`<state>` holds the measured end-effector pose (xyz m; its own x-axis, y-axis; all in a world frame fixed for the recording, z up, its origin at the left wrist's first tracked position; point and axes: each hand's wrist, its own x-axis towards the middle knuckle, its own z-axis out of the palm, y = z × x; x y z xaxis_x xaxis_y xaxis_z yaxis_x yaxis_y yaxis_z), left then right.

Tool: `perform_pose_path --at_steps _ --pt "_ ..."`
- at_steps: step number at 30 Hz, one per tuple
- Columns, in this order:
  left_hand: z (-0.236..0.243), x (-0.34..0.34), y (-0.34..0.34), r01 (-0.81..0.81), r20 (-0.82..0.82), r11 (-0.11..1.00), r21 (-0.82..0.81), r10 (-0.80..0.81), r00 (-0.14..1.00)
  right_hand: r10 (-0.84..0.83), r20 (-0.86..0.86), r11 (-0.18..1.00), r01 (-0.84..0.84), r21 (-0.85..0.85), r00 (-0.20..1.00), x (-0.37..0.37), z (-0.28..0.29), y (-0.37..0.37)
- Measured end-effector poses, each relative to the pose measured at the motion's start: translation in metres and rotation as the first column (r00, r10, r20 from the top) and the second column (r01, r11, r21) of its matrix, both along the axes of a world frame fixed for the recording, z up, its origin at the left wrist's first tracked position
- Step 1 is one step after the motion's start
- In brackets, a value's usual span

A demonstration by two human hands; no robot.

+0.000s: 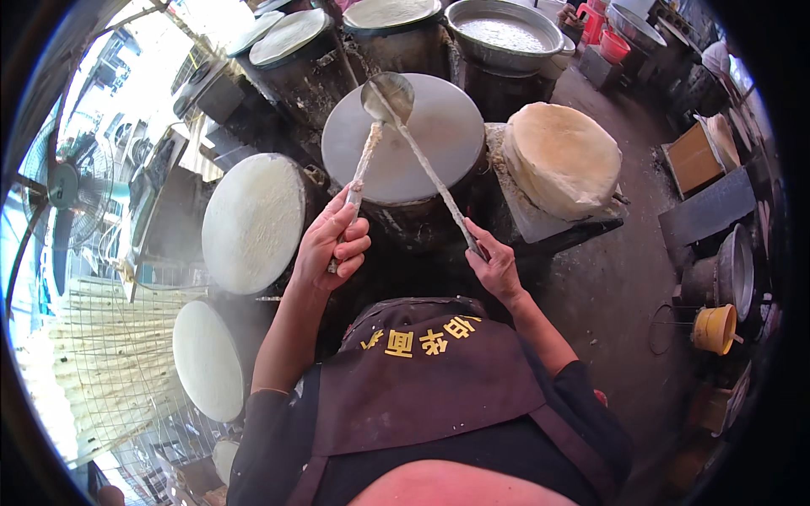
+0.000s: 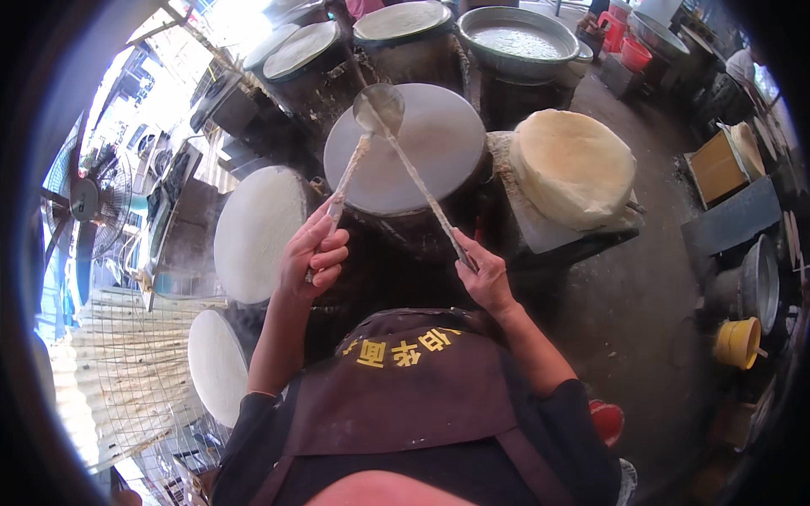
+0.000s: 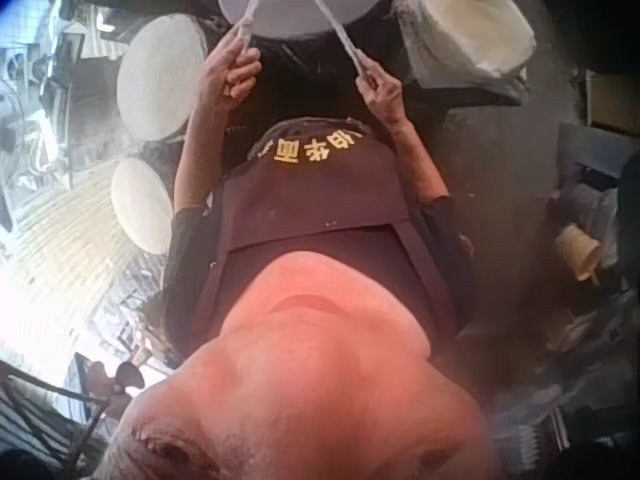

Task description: The person ladles batter onto several hot griddles and spreads it into thin circles using a wooden spreader. They flip the crepes and stack them on a nearby surface. The process is repeated continuously across multiple griddles.

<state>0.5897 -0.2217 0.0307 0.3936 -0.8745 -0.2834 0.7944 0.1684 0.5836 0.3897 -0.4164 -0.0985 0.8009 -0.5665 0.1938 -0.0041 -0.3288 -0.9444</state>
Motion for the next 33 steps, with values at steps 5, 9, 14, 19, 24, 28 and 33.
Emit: perform_pose_path --at_steps 5,9,14,19,24,28,33 --pt "-0.042 0.002 -0.115 0.038 0.318 0.969 0.243 -0.117 0.941 -0.201 -0.011 0.970 0.198 -0.141 0.979 -0.018 0.001 -0.066" --pt "-0.113 0.023 -0.159 -0.221 0.839 0.917 0.331 -0.179 0.514 -0.244 -0.173 0.944 0.194 -0.265 0.954 -0.009 -0.019 -0.089" --pt "-0.098 0.066 -0.152 -0.562 0.849 0.769 0.305 -0.487 -0.205 -0.259 -0.317 0.929 0.145 -0.340 0.913 0.002 -0.036 -0.103" --pt "-0.060 0.120 -0.143 -0.715 0.909 0.698 -0.041 -0.270 -0.317 -0.283 -0.355 0.927 0.160 -0.338 0.891 0.021 -0.044 -0.096" --pt "0.001 0.088 -0.102 -0.469 0.755 0.868 0.163 0.196 0.625 -0.254 -0.125 0.948 0.222 -0.228 0.959 0.018 -0.049 -0.098" --pt "0.014 0.055 -0.050 -0.226 0.444 0.960 0.168 0.131 0.886 -0.314 -0.152 0.930 0.272 -0.246 0.937 0.040 -0.055 -0.088" --pt "0.014 0.033 -0.006 -0.133 -0.096 0.985 -0.114 0.123 0.988 -0.247 -0.277 0.951 0.176 -0.255 0.929 0.103 -0.042 -0.088"
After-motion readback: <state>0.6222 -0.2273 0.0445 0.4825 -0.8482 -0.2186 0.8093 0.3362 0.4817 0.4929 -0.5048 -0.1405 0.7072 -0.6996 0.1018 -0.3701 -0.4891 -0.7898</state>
